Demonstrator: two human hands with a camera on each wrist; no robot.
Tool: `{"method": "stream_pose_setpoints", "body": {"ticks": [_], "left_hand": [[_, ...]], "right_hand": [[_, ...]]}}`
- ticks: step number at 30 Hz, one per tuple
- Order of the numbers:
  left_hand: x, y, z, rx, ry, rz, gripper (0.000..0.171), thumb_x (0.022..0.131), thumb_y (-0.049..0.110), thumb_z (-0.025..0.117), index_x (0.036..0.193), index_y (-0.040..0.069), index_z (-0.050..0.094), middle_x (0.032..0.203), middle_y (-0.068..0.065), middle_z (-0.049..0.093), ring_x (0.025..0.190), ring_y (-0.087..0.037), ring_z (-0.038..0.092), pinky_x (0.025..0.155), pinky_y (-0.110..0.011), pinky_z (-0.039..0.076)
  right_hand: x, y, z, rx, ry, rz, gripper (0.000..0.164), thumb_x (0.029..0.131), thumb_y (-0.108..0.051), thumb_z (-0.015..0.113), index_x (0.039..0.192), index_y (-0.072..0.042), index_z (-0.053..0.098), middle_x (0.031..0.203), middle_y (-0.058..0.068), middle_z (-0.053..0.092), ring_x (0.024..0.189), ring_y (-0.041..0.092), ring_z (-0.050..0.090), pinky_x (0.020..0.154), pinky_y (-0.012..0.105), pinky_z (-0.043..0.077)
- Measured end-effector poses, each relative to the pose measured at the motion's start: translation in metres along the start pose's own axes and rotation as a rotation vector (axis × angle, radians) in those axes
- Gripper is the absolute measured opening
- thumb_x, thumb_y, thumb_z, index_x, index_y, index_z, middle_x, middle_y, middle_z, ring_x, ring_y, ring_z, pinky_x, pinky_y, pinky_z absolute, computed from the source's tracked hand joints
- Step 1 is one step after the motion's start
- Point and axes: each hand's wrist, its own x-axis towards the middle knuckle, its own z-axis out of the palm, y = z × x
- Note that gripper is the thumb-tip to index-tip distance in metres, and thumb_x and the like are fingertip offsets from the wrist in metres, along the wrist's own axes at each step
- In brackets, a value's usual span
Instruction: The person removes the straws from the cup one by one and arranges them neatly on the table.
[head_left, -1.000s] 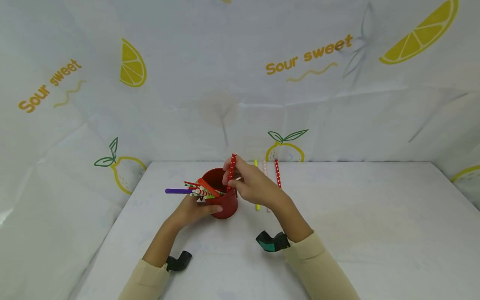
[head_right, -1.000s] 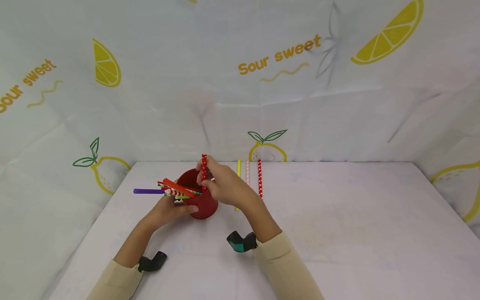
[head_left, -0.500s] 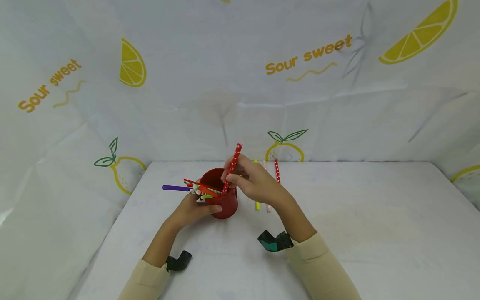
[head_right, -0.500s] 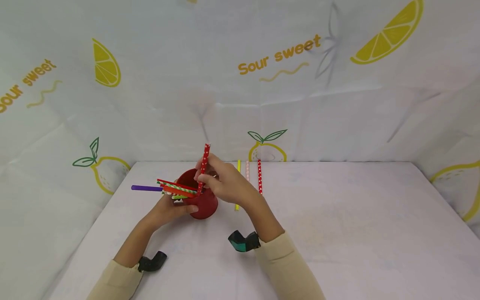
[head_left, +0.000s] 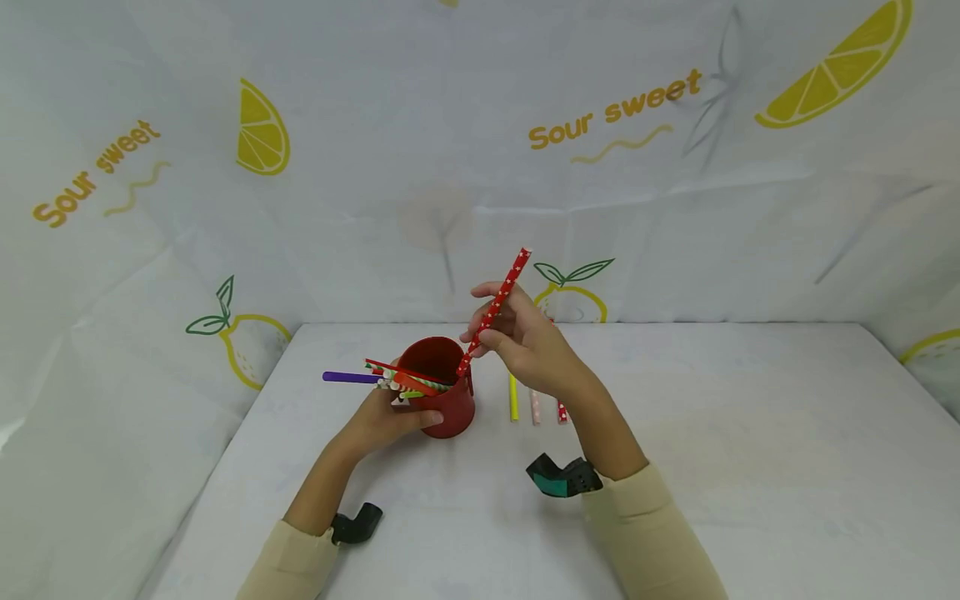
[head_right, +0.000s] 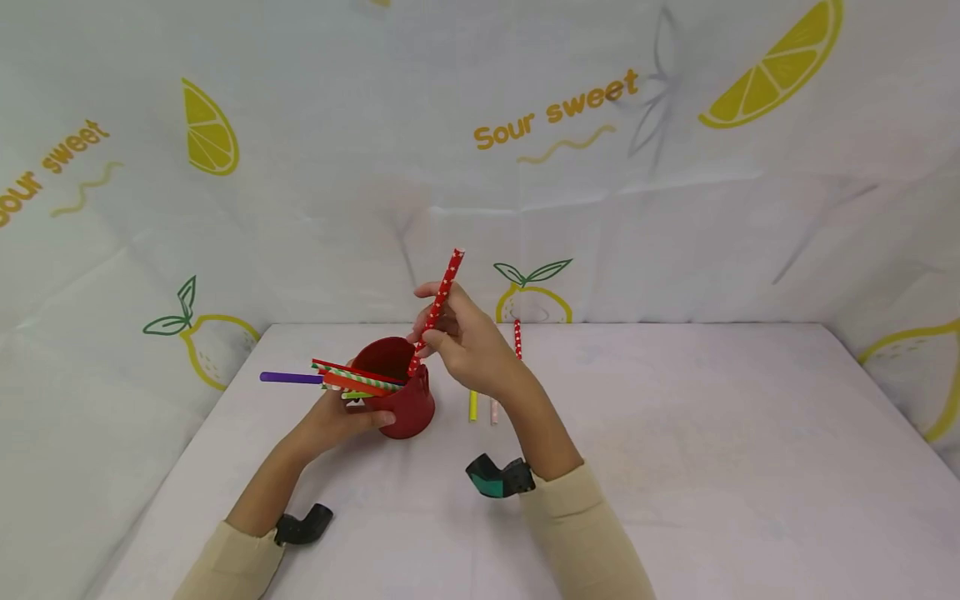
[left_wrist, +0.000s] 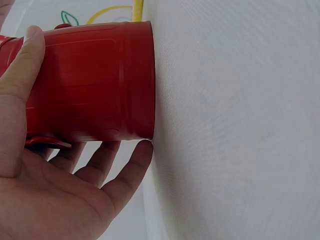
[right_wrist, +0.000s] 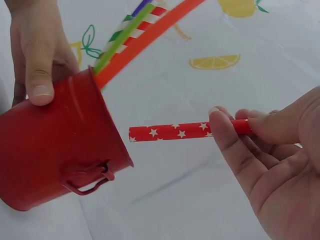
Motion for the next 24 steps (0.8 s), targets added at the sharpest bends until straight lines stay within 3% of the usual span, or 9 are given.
{"method": "stream_pose_setpoints", "body": {"ticks": [5,15,24], "left_hand": [[-0.001,0.001,0.0,-0.005,0.004,-0.009,0.071,0.08,0.028,0.087,0.141,0.021,0.05,0.134,0.002,0.059,0.128,-0.024,0.05,0.097,-0.047,0.051],[-0.002,0.001,0.0,-0.025,0.004,-0.027,0.067,0.081,0.026,0.087,0.138,0.021,0.054,0.132,0.003,0.059,0.126,-0.022,0.051,0.098,-0.046,0.05],[-0.002,0.0,-0.001,-0.028,0.0,-0.022,0.069,0.08,0.027,0.087,0.139,0.022,0.052,0.133,0.003,0.059,0.127,-0.023,0.05,0.098,-0.046,0.051]], "right_hand": [[-0.003,-0.003,-0.012,-0.025,0.051,0.056,0.047,0.097,0.008,0.058,0.139,-0.003,0.042,0.101,0.017,0.064,0.092,0.029,0.069,0.076,0.04,0.06],[-0.013,-0.003,-0.037,-0.153,0.195,0.155,0.052,0.096,-0.001,0.065,0.144,-0.003,0.044,0.106,0.016,0.055,0.08,0.03,0.071,0.062,0.036,0.059],[-0.019,0.0,-0.057,-0.353,0.176,0.224,0.049,0.096,-0.004,0.066,0.142,-0.002,0.048,0.101,0.014,0.062,0.089,0.026,0.061,0.076,0.025,0.053]]}}
